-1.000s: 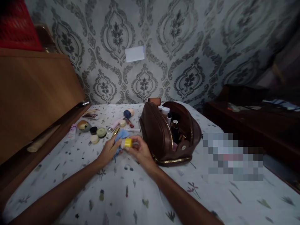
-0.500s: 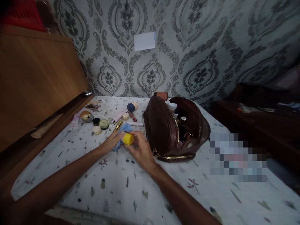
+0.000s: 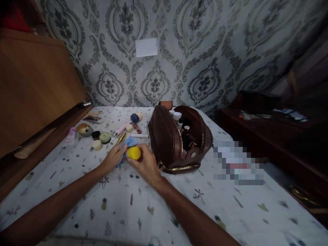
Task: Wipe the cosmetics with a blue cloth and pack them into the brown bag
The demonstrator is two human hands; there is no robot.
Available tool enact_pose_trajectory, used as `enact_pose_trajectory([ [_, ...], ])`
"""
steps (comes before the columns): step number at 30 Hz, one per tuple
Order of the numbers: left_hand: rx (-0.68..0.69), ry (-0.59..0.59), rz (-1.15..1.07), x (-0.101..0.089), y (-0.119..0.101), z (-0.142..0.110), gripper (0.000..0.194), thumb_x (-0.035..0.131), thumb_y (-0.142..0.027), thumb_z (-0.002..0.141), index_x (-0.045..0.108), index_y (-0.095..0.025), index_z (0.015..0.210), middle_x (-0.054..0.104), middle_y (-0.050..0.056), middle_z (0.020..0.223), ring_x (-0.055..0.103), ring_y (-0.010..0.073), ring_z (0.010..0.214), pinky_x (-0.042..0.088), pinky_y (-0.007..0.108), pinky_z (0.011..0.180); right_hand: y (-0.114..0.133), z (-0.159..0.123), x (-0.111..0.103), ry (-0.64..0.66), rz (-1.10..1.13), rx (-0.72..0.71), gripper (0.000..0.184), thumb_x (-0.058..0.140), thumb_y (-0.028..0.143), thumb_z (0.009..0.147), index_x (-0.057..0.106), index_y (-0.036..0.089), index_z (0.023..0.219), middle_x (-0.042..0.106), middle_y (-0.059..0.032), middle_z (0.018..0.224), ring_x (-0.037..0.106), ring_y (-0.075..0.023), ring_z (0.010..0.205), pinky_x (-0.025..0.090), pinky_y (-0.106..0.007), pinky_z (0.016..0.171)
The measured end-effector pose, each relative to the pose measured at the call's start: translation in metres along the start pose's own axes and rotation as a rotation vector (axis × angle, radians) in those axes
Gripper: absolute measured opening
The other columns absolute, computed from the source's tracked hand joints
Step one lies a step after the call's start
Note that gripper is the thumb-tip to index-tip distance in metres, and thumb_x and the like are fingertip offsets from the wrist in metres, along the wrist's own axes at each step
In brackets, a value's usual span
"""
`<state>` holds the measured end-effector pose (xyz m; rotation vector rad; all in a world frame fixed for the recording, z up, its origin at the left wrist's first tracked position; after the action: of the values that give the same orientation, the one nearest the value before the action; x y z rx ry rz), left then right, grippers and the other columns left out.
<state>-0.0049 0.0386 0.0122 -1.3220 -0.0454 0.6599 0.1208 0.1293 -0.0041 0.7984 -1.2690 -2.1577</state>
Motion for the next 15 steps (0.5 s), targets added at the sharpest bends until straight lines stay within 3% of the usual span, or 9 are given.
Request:
enact_pose_trajectory([
  [4, 0.140, 0.062, 0.069, 0.002, -0.008, -0.004, 0.049, 0.036, -0.052, 0.099, 0.056, -0.016, 0.127, 0.066, 0.010, 0.113, 0.060, 0.0245, 0.107, 0.047, 0.037, 0.097, -0.007, 0.006, -0.001, -0.041, 0.297, 0.191, 0.043, 0.082, 0.043, 0.065, 0.054, 0.021, 0.089, 0.064, 0.0004, 0.083, 0.062, -0.0156, 0.072, 0.052, -0.028, 0.065],
  [7, 0.165, 0.073, 0.181, 0.004, -0.009, -0.007, 0.052, 0.051, -0.050, 0.094, 0.048, -0.016, 0.133, 0.062, 0.013, 0.123, 0.059, 0.0265, 0.111, 0.047, 0.039, 0.099, -0.007, 0.008, -0.001, -0.054, 0.467, 0.298, 0.046, 0.082, 0.050, 0.064, 0.055, 0.020, 0.085, 0.062, 0.0024, 0.074, 0.057, -0.0116, 0.059, 0.047, -0.024, 0.056],
  [12, 0.175, 0.039, 0.319, 0.007, -0.008, -0.012, 0.044, 0.054, -0.045, 0.092, 0.048, -0.015, 0.123, 0.062, 0.011, 0.109, 0.061, 0.0255, 0.101, 0.049, 0.040, 0.093, -0.002, 0.004, 0.006, 0.113, 0.594, 0.383, 0.048, 0.077, 0.059, 0.068, 0.053, 0.020, 0.080, 0.062, 0.0037, 0.065, 0.058, -0.0108, 0.053, 0.044, -0.022, 0.050],
  [15, 0.183, 0.063, 0.347, 0.008, -0.006, -0.013, 0.040, 0.053, -0.047, 0.093, 0.048, -0.015, 0.118, 0.062, 0.008, 0.100, 0.062, 0.0241, 0.093, 0.050, 0.038, 0.086, -0.003, 0.002, 0.007, 0.125, 0.601, 0.415, 0.051, 0.071, 0.066, 0.072, 0.052, 0.020, 0.079, 0.059, 0.0052, 0.060, 0.054, -0.0091, 0.046, 0.040, -0.020, 0.045],
])
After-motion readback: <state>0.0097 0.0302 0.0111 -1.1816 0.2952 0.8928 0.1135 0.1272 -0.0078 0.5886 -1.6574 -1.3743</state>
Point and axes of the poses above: each hand's wrist, its own z-axis towards the middle knuckle, its own x-axis out of the palm, y = z × x, the point moved 4 cm from there along z, towards the middle knuckle
